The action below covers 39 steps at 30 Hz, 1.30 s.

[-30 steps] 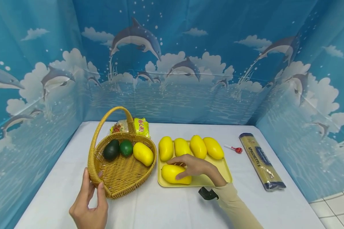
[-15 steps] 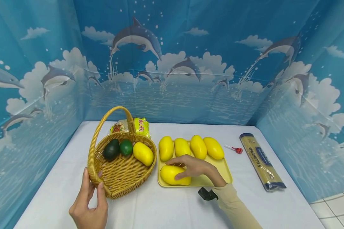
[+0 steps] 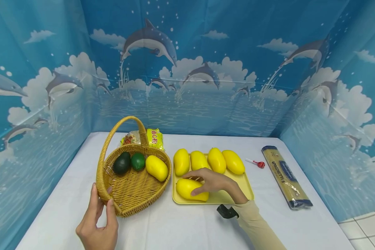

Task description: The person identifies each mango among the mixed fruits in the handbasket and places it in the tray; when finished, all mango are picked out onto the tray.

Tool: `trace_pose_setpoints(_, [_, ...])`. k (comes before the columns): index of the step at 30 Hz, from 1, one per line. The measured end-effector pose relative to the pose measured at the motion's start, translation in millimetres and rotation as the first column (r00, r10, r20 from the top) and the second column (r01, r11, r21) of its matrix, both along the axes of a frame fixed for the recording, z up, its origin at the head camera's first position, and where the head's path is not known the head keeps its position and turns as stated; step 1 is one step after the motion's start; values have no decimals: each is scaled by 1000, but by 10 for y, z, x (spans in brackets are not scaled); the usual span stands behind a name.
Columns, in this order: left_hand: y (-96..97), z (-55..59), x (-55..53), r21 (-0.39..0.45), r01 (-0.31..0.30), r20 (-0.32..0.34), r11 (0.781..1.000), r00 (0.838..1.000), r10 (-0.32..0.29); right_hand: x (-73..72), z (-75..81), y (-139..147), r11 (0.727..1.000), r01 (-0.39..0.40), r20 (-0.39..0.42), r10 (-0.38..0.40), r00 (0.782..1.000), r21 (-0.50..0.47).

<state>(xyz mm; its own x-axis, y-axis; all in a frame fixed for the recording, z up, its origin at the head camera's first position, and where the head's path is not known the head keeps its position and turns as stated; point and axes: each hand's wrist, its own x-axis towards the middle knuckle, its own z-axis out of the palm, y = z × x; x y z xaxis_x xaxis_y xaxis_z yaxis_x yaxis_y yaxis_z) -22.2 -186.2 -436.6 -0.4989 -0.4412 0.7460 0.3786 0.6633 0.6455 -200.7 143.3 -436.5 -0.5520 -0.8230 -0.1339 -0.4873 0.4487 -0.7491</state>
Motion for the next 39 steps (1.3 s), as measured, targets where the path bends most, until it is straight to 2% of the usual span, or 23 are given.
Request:
trace_pose_setpoints(3, [13,21,8,-3,-3,0,1000,1000,3,-3,7,0,1000,2,3,-2,1000,-4])
trace_pose_setpoints(9, [-8,-17,5,-8,-12,11,1000,1000,12,-8,26,-4,1000,21,21,-21,1000,1])
trace_pose_setpoints(16, [6,24,15,-9,-1,7,1000,1000,1,-19,24,8,1000,18,36,-17,999,-25])
trace_pose_setpoints(21, [-30,-52,-6,-9,2,7,1000,1000,-2,-20,43,15,997,22,13,-21,1000,-73])
trace_pose_setpoints(26, [-58,-113,-6,-2,4,28,1000,1000,-4,7,233,24,991,29,-49,-36,998,-132])
trace_pose_setpoints(33, [-70,-107,5,-6,4,47,1000,999,-3,-11,630,-107,961,20,41,-10,999,-274])
trace_pose_setpoints(39, [-63,-114,-15,-6,9,22,1000,1000,-9,-99,850,-417,958,-37,50,54,997,-285])
